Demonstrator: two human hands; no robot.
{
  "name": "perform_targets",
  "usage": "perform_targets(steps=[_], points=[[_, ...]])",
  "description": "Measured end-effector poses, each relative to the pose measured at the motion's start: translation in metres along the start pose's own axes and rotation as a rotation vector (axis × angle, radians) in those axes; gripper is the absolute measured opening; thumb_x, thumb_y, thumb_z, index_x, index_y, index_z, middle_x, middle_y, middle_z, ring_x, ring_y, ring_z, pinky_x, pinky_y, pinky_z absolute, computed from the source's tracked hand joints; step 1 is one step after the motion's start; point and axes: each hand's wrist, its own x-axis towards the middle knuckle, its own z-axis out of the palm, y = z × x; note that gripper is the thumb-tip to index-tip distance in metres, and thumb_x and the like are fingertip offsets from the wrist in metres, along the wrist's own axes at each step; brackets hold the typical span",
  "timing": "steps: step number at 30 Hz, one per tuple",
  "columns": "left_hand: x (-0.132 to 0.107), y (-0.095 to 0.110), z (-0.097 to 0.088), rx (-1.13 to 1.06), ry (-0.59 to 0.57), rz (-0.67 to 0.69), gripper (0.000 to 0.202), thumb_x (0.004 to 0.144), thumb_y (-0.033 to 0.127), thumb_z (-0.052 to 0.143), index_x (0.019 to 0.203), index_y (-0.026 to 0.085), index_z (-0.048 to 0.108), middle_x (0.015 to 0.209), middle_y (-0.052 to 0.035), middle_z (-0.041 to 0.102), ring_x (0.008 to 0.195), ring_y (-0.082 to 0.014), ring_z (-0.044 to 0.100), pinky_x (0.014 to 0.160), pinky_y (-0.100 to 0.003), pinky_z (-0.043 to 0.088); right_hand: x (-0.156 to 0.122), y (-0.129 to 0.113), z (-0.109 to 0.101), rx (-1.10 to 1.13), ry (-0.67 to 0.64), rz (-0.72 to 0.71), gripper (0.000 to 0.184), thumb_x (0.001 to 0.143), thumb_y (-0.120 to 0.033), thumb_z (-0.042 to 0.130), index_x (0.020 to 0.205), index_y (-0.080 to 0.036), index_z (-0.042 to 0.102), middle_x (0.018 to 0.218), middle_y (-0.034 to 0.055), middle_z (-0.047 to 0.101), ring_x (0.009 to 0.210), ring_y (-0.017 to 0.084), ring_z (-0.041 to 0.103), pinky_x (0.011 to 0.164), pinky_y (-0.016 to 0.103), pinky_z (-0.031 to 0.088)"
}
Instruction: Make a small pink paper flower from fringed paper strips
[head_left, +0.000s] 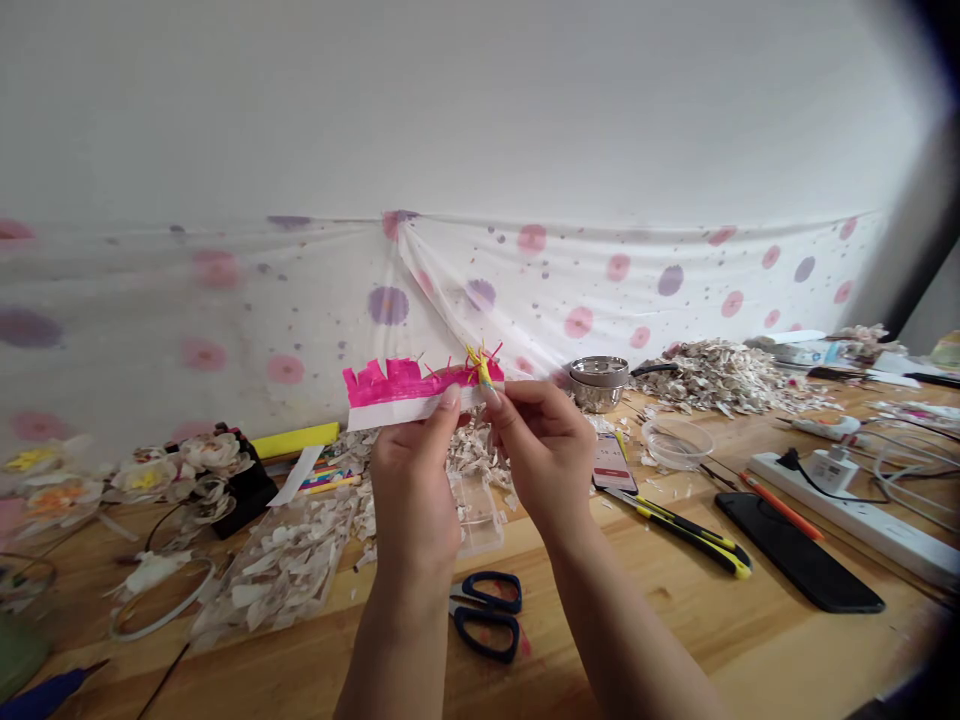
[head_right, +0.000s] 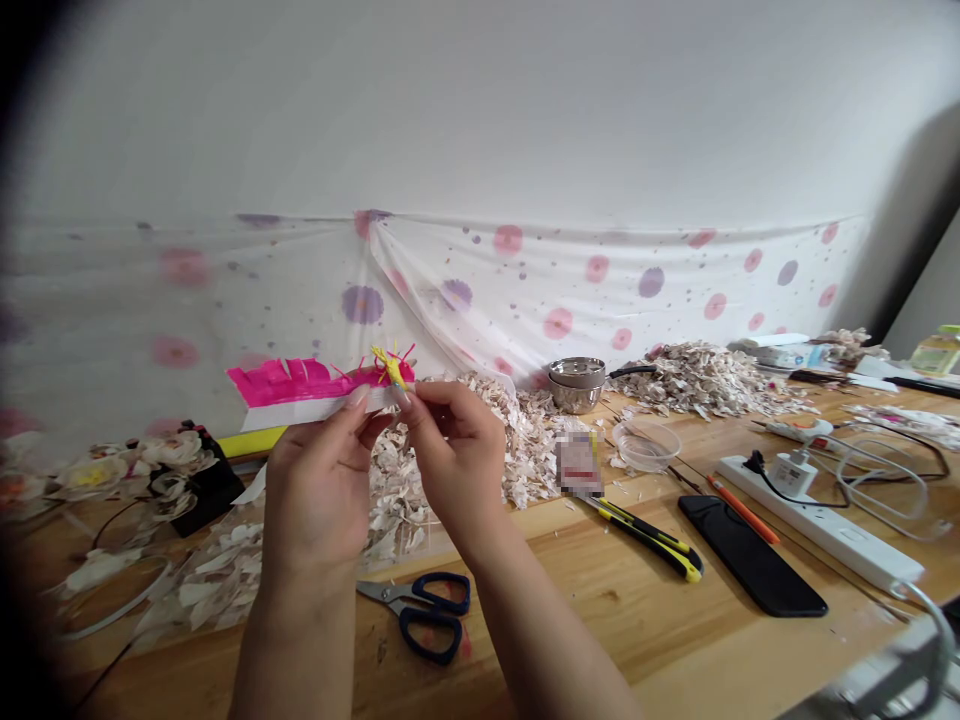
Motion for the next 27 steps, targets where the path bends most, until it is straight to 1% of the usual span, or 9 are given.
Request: perform_targets(steps=[2, 3, 5, 7, 10, 13, 16, 22, 27], points=[[0.001, 0.001, 0.0, 0.004, 0.016, 0.012, 0.003, 0.07, 0.019, 0.076, 0.067, 0.019, 0.074, 0.075, -0.0001, 0.074, 0.074, -0.0135, 0.067, 0.07, -0.024, 0.053, 0.003, -0.003, -0.001, 0.148, -0.074, 0.14, 0.01, 0.077, -0.028, 0.071, 0.075, -0.021, 0.064, 0.056, -0.0041, 0.059, 0.042, 0.007, 0.047, 0.038, 0.021, 0.036], [0.001, 0.002, -0.001, 0.005, 0.021, 0.017, 0.003, 0.069, 0.018, 0.076, 0.069, 0.019, 0.073, 0.076, 0.0, 0.074, 0.077, -0.0147, 0.068, 0.072, -0.025, 0.053, 0.004, -0.004, -0.001, 0.218, -0.109, 0.216, 0.013, 0.076, -0.03, 0.072, 0.073, -0.02, 0.063, 0.054, -0.0044, 0.059, 0.04, 0.006, 0.045, 0.036, 0.02, 0.034], [0.002, 0.002, -0.001, 0.007, 0.013, 0.031, 0.008, 0.068, 0.016, 0.076, 0.075, 0.02, 0.074, 0.081, 0.0003, 0.074, 0.086, -0.0167, 0.068, 0.08, -0.028, 0.053, 0.007, -0.006, -0.003, 0.34, -0.174, 0.345, 0.019, 0.074, -0.033, 0.073, 0.071, -0.019, 0.061, 0.053, -0.0051, 0.058, 0.037, 0.005, 0.041, 0.033, 0.017, 0.027], [0.004, 0.003, -0.002, 0.022, -0.013, 0.056, 0.015, 0.068, 0.014, 0.076, 0.081, 0.021, 0.073, 0.086, 0.0002, 0.074, 0.092, -0.0176, 0.067, 0.086, -0.03, 0.052, 0.01, -0.006, -0.004, 0.429, -0.222, 0.428, 0.022, 0.072, -0.035, 0.074, 0.07, -0.019, 0.059, 0.052, -0.0061, 0.057, 0.035, 0.003, 0.037, 0.031, 0.016, 0.021], [0.006, 0.003, -0.004, 0.049, -0.048, 0.071, 0.019, 0.067, 0.013, 0.078, 0.084, 0.019, 0.072, 0.088, -0.001, 0.072, 0.09, -0.0169, 0.067, 0.086, -0.029, 0.053, 0.011, -0.007, -0.005, 0.501, -0.265, 0.504, 0.024, 0.07, -0.035, 0.075, 0.07, -0.018, 0.058, 0.051, -0.0071, 0.056, 0.034, 0.002, 0.034, 0.03, 0.015, 0.015], [0.007, 0.003, -0.006, 0.057, -0.06, 0.046, 0.022, 0.064, 0.013, 0.08, 0.083, 0.018, 0.07, 0.086, -0.0016, 0.071, 0.084, -0.0154, 0.067, 0.081, -0.026, 0.054, 0.011, -0.008, -0.006, 0.542, -0.308, 0.543, 0.022, 0.071, -0.033, 0.074, 0.07, -0.018, 0.057, 0.052, -0.0074, 0.056, 0.034, 0.002, 0.033, 0.03, 0.014, 0.015], [0.008, 0.003, -0.008, 0.073, -0.065, 0.046, 0.022, 0.064, 0.014, 0.081, 0.082, 0.018, 0.069, 0.084, -0.0013, 0.07, 0.081, -0.0141, 0.066, 0.078, -0.024, 0.054, 0.011, -0.007, -0.006, 0.576, -0.333, 0.549, 0.019, 0.075, -0.031, 0.071, 0.071, -0.018, 0.057, 0.053, -0.0073, 0.057, 0.035, 0.001, 0.033, 0.031, 0.014, 0.014], [0.007, 0.002, -0.007, 0.106, -0.022, 0.106, 0.026, 0.062, 0.014, 0.083, 0.081, 0.019, 0.067, 0.08, 0.0002, 0.068, 0.075, -0.013, 0.065, 0.073, -0.024, 0.053, 0.009, -0.006, -0.006, 0.562, -0.334, 0.542, 0.019, 0.077, -0.03, 0.071, 0.071, -0.017, 0.058, 0.054, -0.0069, 0.057, 0.035, 0.002, 0.035, 0.031, 0.014, 0.016], [0.006, 0.003, -0.004, 0.067, 0.038, 0.121, 0.03, 0.062, 0.016, 0.085, 0.082, 0.019, 0.063, 0.079, 0.0019, 0.066, 0.075, -0.0114, 0.064, 0.072, -0.023, 0.052, 0.008, -0.007, -0.005, 0.582, -0.355, 0.521, 0.016, 0.08, -0.027, 0.069, 0.072, -0.017, 0.06, 0.054, -0.0061, 0.059, 0.033, 0.001, 0.034, 0.031, 0.014, 0.016]])
